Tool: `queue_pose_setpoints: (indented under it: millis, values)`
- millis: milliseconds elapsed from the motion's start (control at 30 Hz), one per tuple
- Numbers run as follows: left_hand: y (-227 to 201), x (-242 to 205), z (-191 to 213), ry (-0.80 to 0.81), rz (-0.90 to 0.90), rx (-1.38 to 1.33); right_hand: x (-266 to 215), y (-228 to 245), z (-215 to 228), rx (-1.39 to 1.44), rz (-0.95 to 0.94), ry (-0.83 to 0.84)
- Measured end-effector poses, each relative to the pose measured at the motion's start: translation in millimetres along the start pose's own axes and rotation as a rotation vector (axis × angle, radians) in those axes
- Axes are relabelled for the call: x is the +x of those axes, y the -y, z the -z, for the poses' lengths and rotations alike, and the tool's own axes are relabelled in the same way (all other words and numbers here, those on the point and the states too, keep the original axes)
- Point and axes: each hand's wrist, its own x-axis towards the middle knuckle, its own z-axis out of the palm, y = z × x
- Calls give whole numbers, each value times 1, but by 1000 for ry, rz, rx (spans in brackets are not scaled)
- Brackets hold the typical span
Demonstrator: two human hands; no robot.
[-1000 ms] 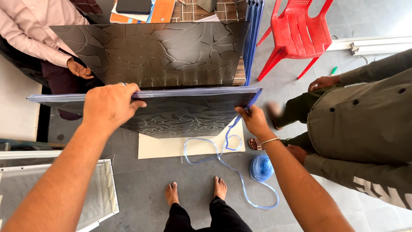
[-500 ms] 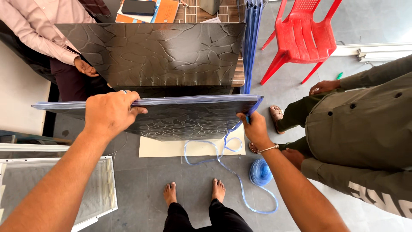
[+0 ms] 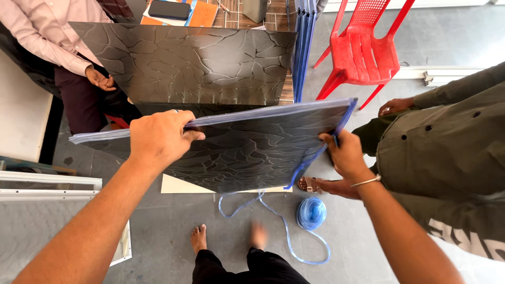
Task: The person applies a blue protective edge tape along the perimeter of a large dark glass panel. They smooth the tape with their fingers and use a small plastic card to press it firmly along the edges.
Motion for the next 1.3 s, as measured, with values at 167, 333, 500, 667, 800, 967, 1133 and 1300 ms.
queue_pose_setpoints:
  millis: [167, 333, 500, 667, 800, 967, 1133, 1300]
  values:
    - [-5, -2, 11, -18, 62, -112, 19, 22, 33, -80, 35, 16]
    - [-9, -6, 14, -70, 72, -165, 33, 35, 55, -186, 154, 39]
    - [-10, -9, 6, -114, 90, -192, 44, 41, 68, -275, 217, 21]
    - [-12, -9, -11, -186, 101, -234, 54, 43, 76, -317, 253, 6]
    - [-18, -9, -27, -244, 78, -289, 63, 42, 82, -299, 250, 17]
    - [-27, -2, -48, -308, 78, -344, 73, 36, 89, -392, 300, 9]
    - [-35, 4, -67, -337, 86, -396, 75, 36, 96, -358, 325, 18]
    - [-38, 8, -81, -352, 66, -430, 73, 45, 98, -328, 76, 68]
